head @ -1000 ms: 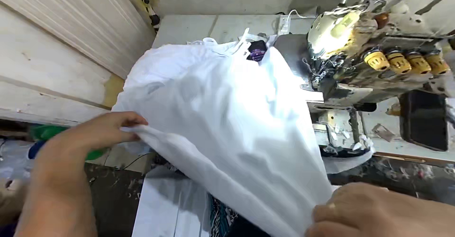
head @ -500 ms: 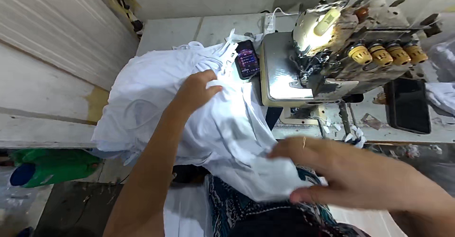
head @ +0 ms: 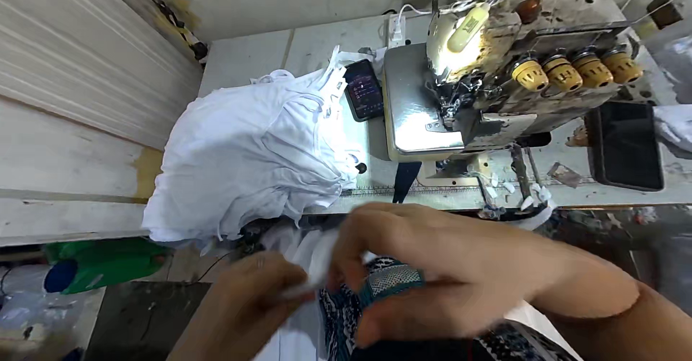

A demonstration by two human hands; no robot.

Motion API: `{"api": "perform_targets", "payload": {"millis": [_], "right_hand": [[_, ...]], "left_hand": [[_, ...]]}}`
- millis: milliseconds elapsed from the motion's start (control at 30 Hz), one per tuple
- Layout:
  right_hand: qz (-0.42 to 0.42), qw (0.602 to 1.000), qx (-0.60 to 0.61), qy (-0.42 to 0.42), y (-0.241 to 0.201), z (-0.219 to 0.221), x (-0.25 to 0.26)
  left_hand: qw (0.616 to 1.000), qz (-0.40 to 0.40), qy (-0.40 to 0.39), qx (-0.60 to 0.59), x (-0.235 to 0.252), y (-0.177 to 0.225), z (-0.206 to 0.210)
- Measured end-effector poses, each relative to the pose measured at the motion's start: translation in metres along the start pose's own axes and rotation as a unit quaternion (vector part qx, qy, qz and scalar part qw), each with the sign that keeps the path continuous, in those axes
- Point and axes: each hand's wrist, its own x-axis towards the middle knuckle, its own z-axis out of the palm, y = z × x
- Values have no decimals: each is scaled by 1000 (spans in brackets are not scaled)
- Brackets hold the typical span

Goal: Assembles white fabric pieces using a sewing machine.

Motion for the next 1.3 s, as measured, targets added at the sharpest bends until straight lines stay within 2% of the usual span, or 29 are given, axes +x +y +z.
{"api": "perform_targets", "payload": {"millis": [100,200,267,333,400,500,600,700,833,1000,1100,1167,1233,1267,1300], "right_hand": [[24,1000,2,-17,26,28,5],[-3,997,43,-69,24,28,-2],[-2,996,50,-80,19,13,-14],[4,993,87,-77,25,3,-34],[36,988,124,-79,35,0,-58],[110,978,168,-50,49,12,-96],[169,963,208,6,56,34,-127],[184,950,244,64,58,48,-145],[186,944,255,92,57,47,-151],[167,963,206,56,53,39,-140],[153,972,167,65,49,38,-138],[144,975,135,97,47,33,-137],[133,979,97,124,44,25,-132],[127,980,82,129,42,20,-127],[119,983,68,124,39,15,-121]], "left_hand": [[997,37,-43,-58,12,48,-18],[992,64,-50,-95,28,49,-29],[992,70,-35,-97,49,27,-22],[999,40,4,-20,82,-5,-10],[998,5,33,61,125,-45,16],[990,-51,56,116,187,-97,66],[975,-84,68,196,228,-121,107],[960,-71,75,260,248,-134,125],[956,-72,65,277,254,-136,128],[950,-116,24,290,259,-136,130],[953,-125,28,273,254,-123,123],[968,-98,77,217,238,-99,112],[988,-33,108,107,207,-64,101],[998,-2,66,18,185,-43,96],[995,25,-14,-93,162,-26,93]]}}
